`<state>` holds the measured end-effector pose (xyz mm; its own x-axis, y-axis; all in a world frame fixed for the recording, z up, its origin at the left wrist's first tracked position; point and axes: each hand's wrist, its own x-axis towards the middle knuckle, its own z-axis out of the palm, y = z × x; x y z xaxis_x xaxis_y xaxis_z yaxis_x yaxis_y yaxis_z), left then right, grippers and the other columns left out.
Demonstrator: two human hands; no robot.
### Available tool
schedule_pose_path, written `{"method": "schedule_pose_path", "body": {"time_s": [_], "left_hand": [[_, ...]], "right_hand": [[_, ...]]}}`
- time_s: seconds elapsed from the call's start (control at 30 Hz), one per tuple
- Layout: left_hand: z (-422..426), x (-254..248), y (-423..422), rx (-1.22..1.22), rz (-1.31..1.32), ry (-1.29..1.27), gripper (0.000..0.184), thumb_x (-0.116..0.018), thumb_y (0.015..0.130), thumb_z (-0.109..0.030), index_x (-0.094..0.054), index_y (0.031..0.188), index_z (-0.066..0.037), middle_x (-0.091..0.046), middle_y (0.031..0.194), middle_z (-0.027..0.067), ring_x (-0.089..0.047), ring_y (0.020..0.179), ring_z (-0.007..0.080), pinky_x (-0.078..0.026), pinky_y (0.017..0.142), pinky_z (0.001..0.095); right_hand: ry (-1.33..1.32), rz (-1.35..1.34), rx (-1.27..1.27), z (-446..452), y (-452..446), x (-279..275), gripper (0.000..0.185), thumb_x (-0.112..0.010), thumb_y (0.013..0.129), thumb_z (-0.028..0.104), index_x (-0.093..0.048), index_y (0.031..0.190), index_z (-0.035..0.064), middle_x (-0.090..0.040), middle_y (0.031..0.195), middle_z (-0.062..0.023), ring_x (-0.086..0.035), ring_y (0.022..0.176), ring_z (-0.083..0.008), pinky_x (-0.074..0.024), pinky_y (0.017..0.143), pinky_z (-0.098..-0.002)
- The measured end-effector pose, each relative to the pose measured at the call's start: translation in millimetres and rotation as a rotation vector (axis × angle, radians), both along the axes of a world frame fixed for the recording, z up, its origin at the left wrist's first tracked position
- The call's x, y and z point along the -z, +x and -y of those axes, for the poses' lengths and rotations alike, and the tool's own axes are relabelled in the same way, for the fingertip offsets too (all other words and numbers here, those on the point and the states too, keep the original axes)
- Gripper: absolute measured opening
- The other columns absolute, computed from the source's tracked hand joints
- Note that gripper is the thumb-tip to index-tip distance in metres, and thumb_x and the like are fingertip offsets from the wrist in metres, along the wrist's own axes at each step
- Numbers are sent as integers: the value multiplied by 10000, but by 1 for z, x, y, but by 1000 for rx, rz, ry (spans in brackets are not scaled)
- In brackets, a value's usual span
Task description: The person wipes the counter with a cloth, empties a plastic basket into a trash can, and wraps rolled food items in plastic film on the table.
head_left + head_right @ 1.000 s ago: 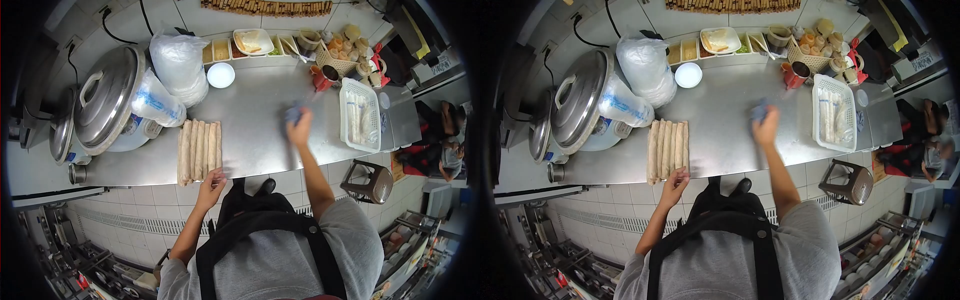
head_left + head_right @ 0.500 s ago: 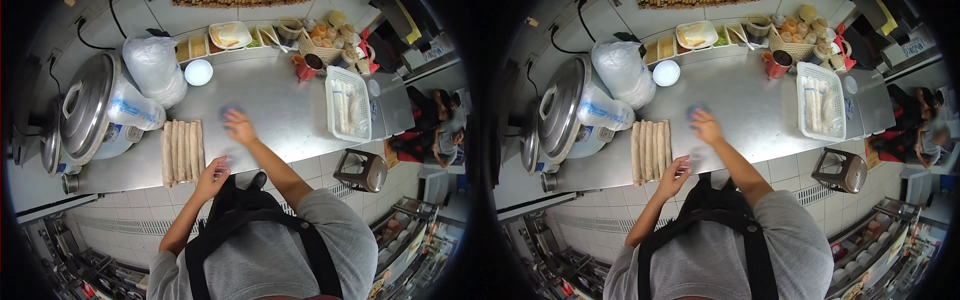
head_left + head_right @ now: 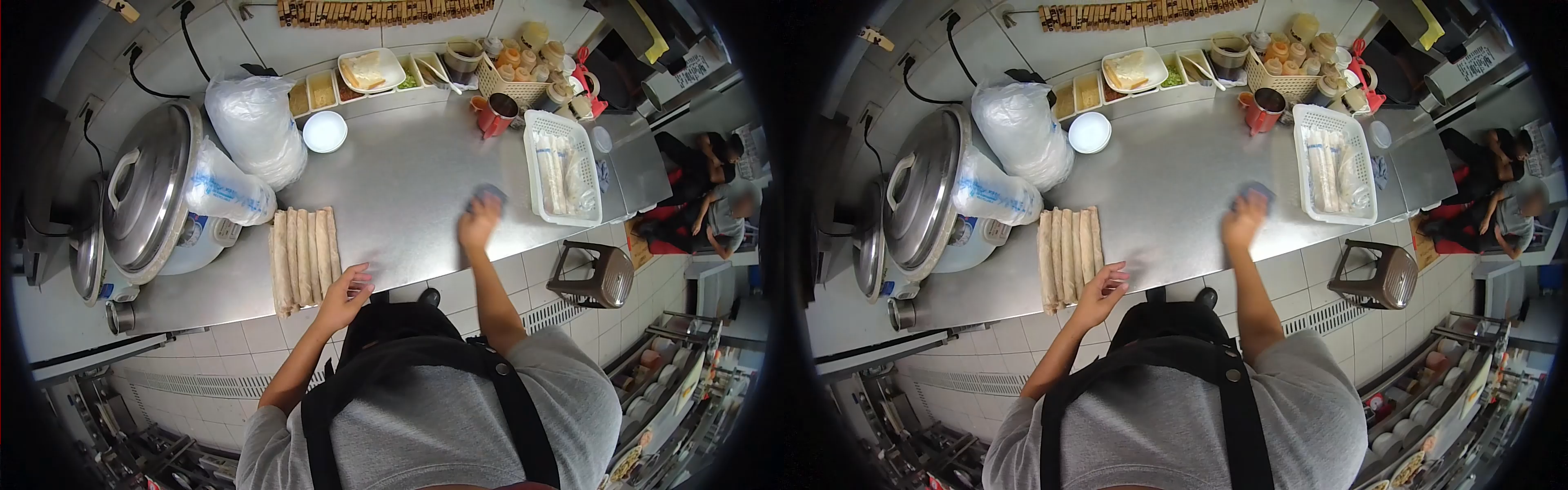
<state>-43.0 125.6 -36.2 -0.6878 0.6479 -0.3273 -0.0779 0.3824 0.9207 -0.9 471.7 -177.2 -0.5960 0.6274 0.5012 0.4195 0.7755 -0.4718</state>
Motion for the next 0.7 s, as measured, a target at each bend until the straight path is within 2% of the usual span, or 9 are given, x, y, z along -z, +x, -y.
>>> {"method": "schedule_pose_path", "body": {"time_s": [0.07,0.1,0.2,0.27,0.33,0.4,0.5,0.57,0.7], "left_hand": [[6,2,3,-2,32,-8,451,-619,888,-158,-460,1301,-74,-616,1091,115,-607,918,187,-487,796,301],[5,1,0,4,0,7,450,-616,889,-153,-459,1303,-72,-615,1091,116,-607,916,181,-489,793,303],[-1,-6,-16,23,-54,50,448,-612,892,-145,-457,1304,-68,-614,1091,117,-606,914,173,-492,790,307],[-6,-15,-23,13,-60,78,444,-606,896,-139,-456,1308,-63,-614,1095,117,-602,919,166,-485,798,300],[-7,-15,-28,18,-61,77,446,-606,897,-140,-455,1310,-63,-612,1103,113,-597,929,164,-479,806,295],[-4,-12,-30,16,-55,85,454,-604,899,-140,-450,1319,-67,-604,1123,105,-583,952,155,-461,824,285],[1,-9,-27,39,-41,81,454,-602,902,-141,-448,1323,-67,-602,1125,104,-574,959,152,-456,833,289],[3,-5,-25,50,-8,94,446,-589,910,-123,-440,1327,-65,-595,1134,100,-565,971,138,-445,845,282],[1,0,-22,103,50,89,434,-579,918,-108,-435,1323,-54,-591,1138,96,-557,983,126,-436,863,280]], "right_hand": [[-15,-49,-247,51,-51,-5,304,-560,665,31,-655,954,34,-553,1210,-209,-428,1205,-444,-314,1035,-537],[-23,-48,-454,77,-67,8,289,-574,662,48,-655,939,41,-557,1208,-195,-439,1206,-418,-323,1028,-533],[-197,-30,-953,173,-36,3,276,-648,633,46,-684,903,91,-557,1266,-101,-395,1304,-322,-329,1052,-498],[-304,69,-1069,182,5,-16,308,-690,621,44,-692,924,94,-549,1289,-77,-392,1310,-304,-327,1061,-480],[-360,111,-1091,146,49,-24,318,-700,631,49,-695,944,98,-544,1302,-71,-383,1316,-304,-328,1066,-472],[-343,116,-930,101,98,-25,280,-668,626,0,-685,894,82,-560,1283,-80,-396,1305,-316,-341,1060,-468],[-233,70,-420,24,160,-7,189,-599,660,-31,-646,816,64,-604,1186,-153,-443,1244,-396,-356,1038,-496],[-158,24,-77,-23,166,-4,179,-589,694,-15,-654,840,66,-612,1149,-197,-448,1219,-425,-353,1030,-499],[-46,223,145,-57,88,-5,349,-626,715,135,-625,1050,40,-502,1285,-261,-350,1279,-438,-245,1081,-517]]}}
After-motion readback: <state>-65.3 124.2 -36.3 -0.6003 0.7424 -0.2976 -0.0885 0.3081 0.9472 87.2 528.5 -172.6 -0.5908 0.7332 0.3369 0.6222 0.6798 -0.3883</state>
